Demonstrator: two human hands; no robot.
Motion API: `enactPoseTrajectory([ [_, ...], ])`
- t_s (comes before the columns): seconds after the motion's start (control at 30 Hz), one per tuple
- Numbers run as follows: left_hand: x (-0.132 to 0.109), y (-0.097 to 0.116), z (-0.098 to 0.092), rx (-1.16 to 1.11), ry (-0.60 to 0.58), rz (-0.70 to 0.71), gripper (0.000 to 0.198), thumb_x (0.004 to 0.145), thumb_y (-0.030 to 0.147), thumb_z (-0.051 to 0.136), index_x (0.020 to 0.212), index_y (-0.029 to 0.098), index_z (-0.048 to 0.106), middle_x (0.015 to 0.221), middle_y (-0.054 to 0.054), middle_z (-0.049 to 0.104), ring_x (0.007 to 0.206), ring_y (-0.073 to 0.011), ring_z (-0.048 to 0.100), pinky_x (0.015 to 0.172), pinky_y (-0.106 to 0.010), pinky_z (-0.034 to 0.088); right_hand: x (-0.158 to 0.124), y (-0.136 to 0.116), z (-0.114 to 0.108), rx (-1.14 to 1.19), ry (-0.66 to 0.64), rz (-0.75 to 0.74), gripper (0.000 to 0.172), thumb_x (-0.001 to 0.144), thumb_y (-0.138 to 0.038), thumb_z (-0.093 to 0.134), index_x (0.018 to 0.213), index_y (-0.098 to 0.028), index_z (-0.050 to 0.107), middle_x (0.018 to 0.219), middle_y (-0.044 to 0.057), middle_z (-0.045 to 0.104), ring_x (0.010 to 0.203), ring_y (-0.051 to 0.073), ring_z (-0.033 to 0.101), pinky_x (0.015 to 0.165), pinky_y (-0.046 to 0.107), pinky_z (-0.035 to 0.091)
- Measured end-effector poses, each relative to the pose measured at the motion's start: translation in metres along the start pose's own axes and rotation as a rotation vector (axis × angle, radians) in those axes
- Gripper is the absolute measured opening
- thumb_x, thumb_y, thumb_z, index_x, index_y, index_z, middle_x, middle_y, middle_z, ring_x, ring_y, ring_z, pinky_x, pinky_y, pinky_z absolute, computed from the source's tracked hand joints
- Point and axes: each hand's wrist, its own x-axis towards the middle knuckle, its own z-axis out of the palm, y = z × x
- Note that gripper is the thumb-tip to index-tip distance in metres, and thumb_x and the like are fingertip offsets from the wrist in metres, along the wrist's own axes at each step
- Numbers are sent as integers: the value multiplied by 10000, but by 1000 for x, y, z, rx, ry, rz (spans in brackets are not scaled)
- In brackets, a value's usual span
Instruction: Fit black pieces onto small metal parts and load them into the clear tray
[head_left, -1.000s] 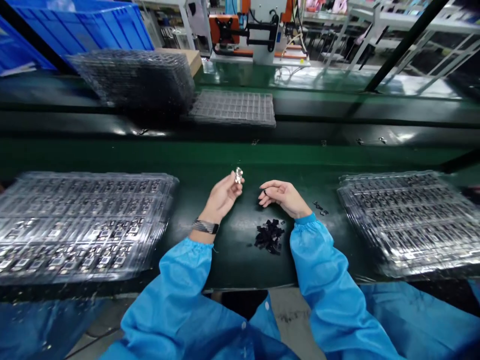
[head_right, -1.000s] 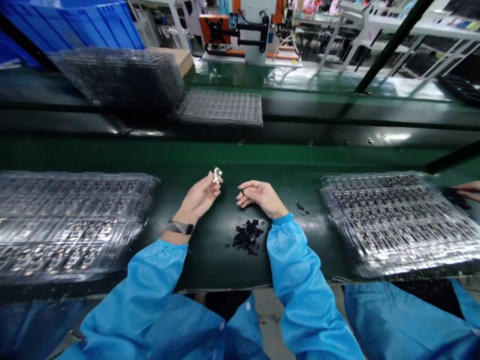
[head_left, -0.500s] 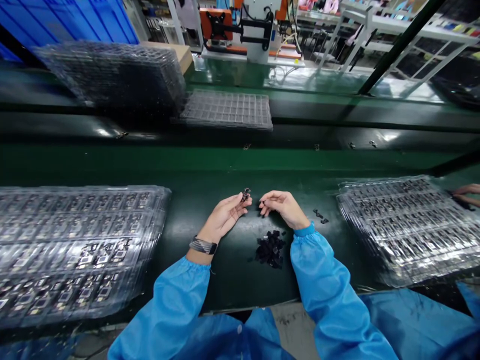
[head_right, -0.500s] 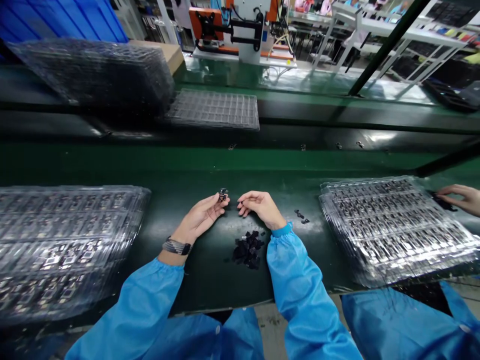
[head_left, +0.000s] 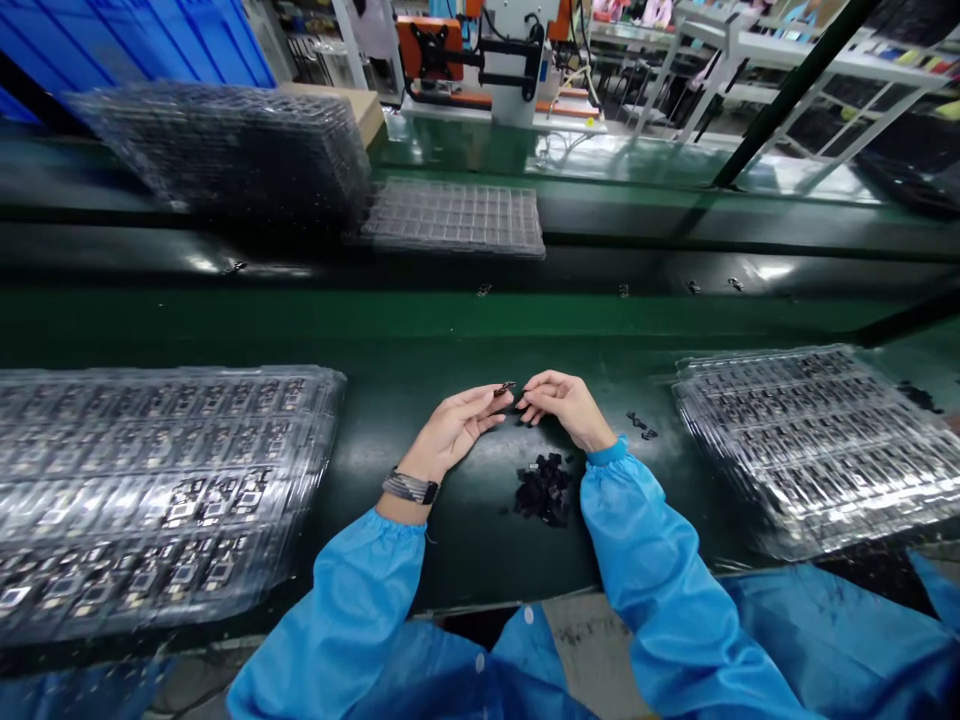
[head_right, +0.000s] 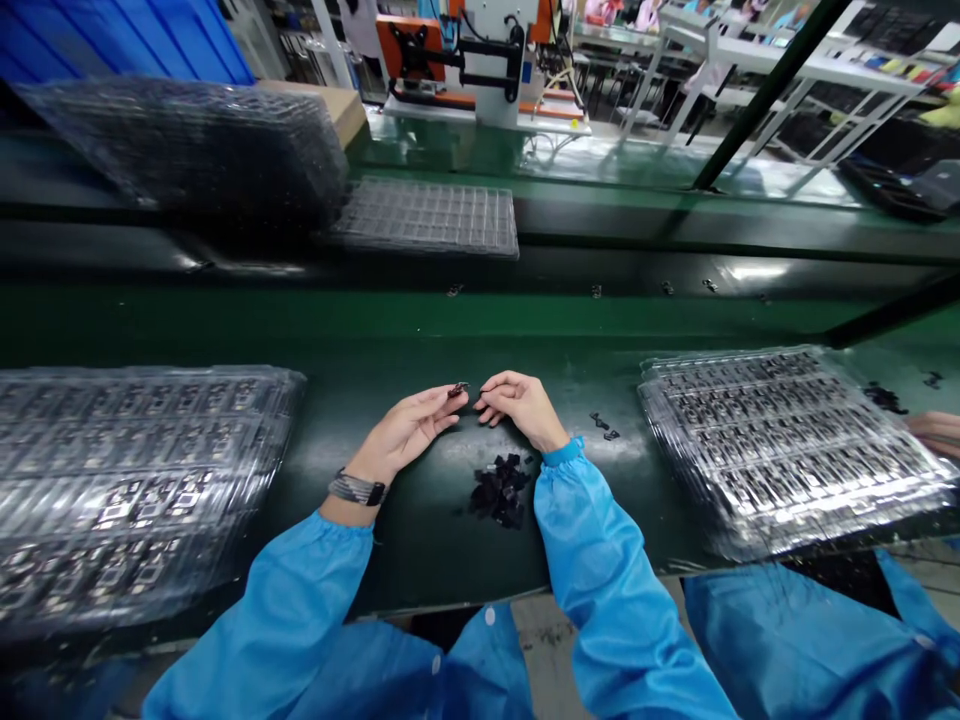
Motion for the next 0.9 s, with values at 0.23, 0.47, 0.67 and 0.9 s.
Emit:
enactPoseTrajectory([
  [0.23,2,8,-1,-71,32,-32,111,984,129,628,998,99,734,989,-103,785,744,-131,752,601,-193,593,-3,-4,2,-10,1,-1,365,745,-410,898,881,-179,650,876,100,824,682,200,770,623,298,592],
  [0.47,1,4,1,-86,27,-56,90,976,176,665,990,107,720,988,-100,782,703,-125,728,594,-215,591,-4,-7,3,-11,27,-33,367,748,-414,892,871,-191,627,860,90,826,637,189,755,582,286,576],
  [0.67,0,4,1,-72,34,-66,77,933,189,720,958,117,723,996,-102,778,693,-108,701,601,-202,561,-3,-6,4,-17,37,-27,384,731,-418,901,858,-190,620,863,95,829,626,183,752,574,276,571],
  [0.9,-6,-5,16,434,185,386,198,787,242,850,910,134,739,872,-78,759,746,-157,689,608,-231,488,-3,-6,3,-34,27,-20,397,712,-417,918,851,-183,630,867,99,825,664,195,765,604,284,571],
])
